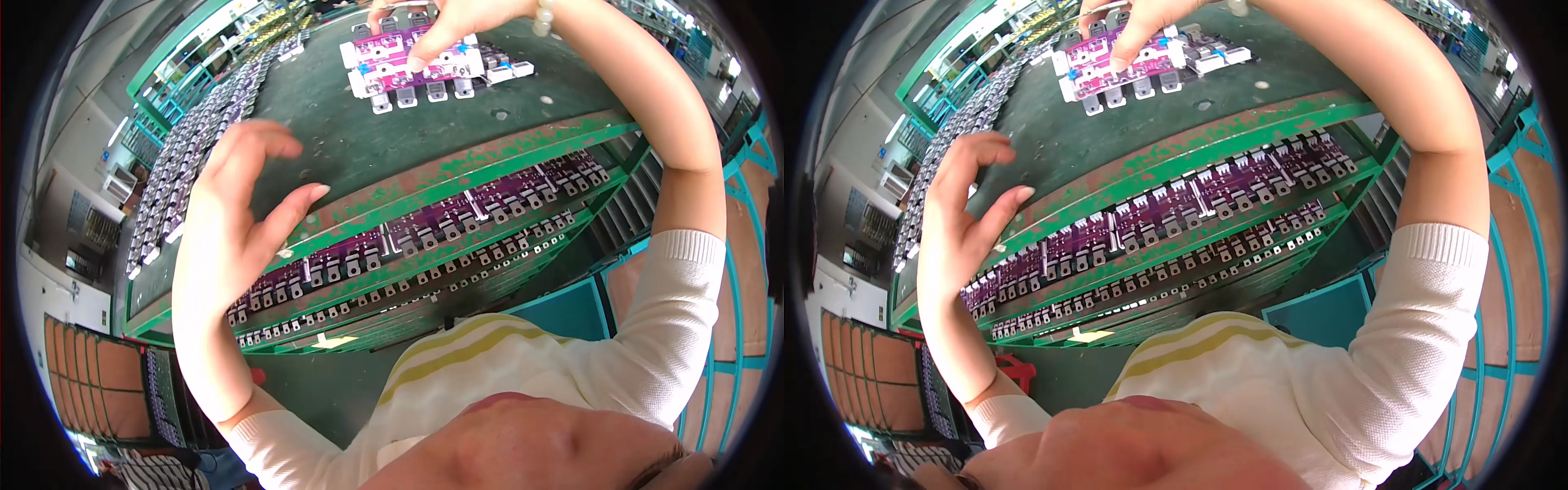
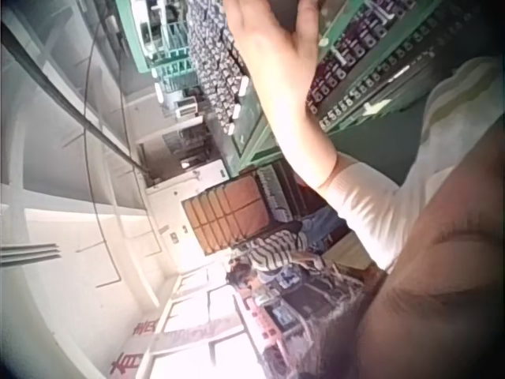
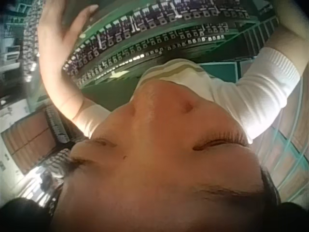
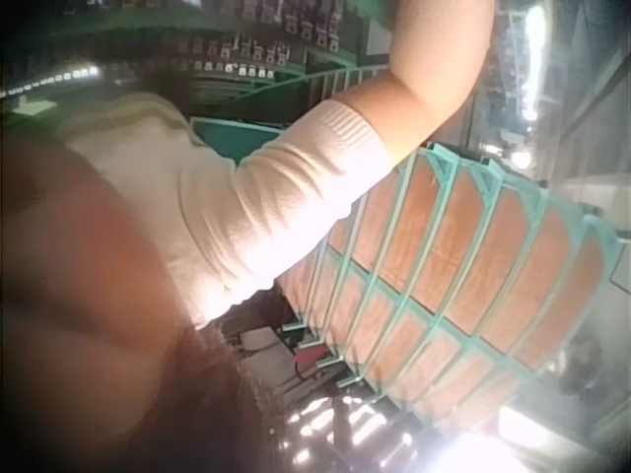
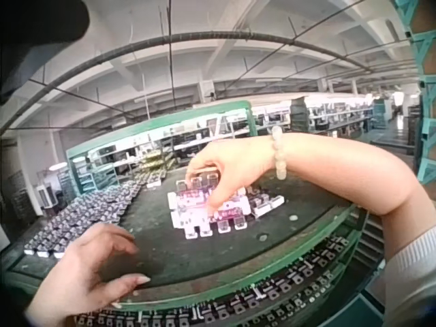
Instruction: The person picks up purple circuit boards from a green rack and places them onto a workbench. They then pick up small white components and insert them into the boards by hand, repeating this process for multiple units. The person handles the boards one at a time, inserting components and placing the finished boards into a pile on the table.
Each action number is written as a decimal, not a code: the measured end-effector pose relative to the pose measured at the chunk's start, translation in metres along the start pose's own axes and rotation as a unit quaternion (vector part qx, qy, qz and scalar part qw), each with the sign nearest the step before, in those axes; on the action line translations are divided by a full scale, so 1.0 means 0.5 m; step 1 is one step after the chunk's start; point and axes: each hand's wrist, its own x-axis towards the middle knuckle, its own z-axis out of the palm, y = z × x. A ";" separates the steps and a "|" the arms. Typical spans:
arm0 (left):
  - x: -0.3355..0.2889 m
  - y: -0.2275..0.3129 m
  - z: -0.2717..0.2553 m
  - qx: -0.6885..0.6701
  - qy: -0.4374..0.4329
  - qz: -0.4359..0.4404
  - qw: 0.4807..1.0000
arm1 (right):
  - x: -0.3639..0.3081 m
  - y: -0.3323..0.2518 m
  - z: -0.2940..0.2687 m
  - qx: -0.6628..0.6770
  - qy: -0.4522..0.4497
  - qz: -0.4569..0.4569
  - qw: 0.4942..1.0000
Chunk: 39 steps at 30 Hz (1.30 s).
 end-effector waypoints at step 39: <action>0.126 -0.103 0.056 -0.432 -0.046 -0.185 0.882 | -0.059 0.021 -0.008 0.157 0.060 -0.010 0.986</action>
